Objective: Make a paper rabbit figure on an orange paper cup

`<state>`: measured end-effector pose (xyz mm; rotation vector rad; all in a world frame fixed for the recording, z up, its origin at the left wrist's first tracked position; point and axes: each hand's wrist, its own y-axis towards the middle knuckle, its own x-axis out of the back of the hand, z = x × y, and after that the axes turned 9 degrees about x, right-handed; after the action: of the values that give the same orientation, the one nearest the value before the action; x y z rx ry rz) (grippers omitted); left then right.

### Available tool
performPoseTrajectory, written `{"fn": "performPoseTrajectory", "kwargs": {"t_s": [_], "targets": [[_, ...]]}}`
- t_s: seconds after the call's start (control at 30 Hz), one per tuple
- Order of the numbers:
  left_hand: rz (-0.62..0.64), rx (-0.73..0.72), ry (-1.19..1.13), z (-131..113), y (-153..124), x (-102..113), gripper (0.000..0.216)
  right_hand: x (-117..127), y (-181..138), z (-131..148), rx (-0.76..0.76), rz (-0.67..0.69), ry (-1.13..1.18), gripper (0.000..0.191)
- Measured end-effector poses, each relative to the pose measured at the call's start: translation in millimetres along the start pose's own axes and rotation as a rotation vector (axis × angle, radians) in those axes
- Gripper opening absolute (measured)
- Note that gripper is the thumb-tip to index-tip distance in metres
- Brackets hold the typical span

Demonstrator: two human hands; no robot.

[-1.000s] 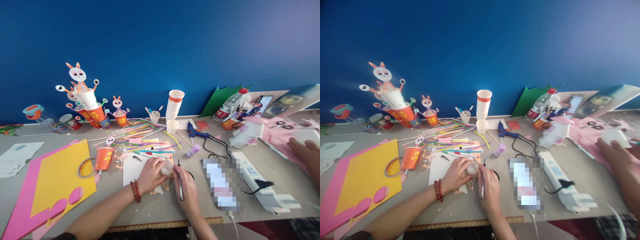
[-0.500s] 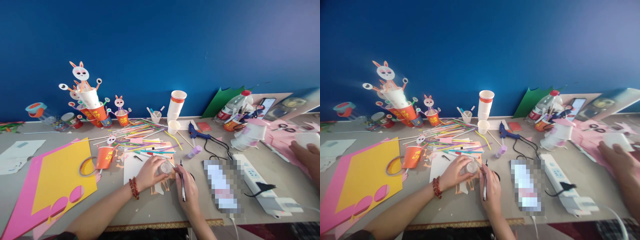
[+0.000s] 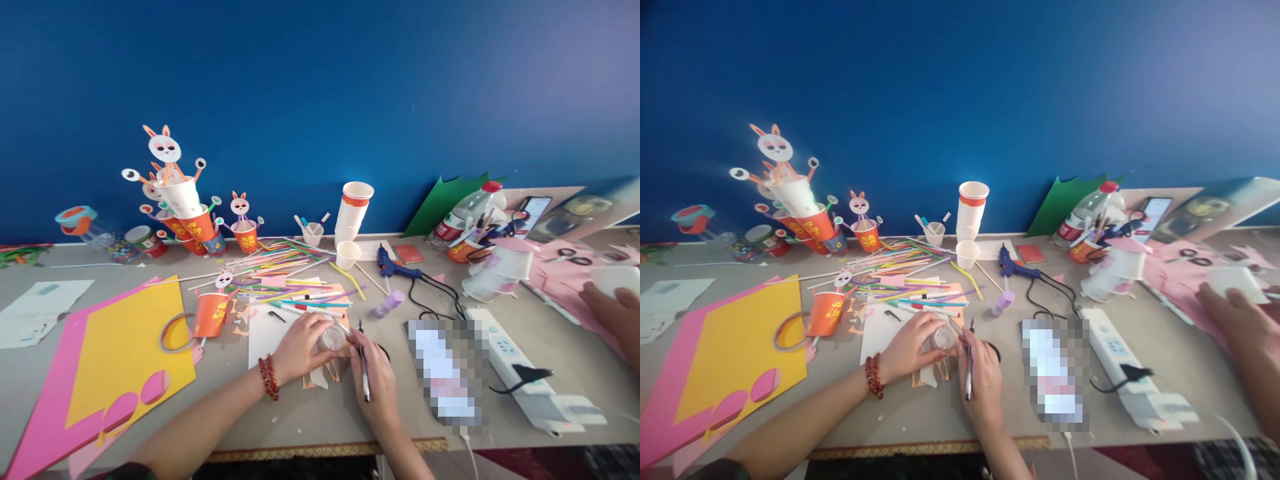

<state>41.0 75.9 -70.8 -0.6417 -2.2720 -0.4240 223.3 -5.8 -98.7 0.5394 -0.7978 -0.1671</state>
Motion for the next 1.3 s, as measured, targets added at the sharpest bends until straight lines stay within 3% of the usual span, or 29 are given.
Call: {"fn": "performPoseTrajectory", "kwargs": {"t_s": [0.43,1.3], "targets": [[-0.026,-0.002,0.077,2.3,-1.5,-10.8,0.046,0.2,0.1,-1.0,0.004,0.005,-0.016,0.032],[-0.012,0.045,0.057,0.7,-1.5,-11.7,0.047,7.8,1.6,4.1,-0.023,0.015,0.007,0.034]]}}
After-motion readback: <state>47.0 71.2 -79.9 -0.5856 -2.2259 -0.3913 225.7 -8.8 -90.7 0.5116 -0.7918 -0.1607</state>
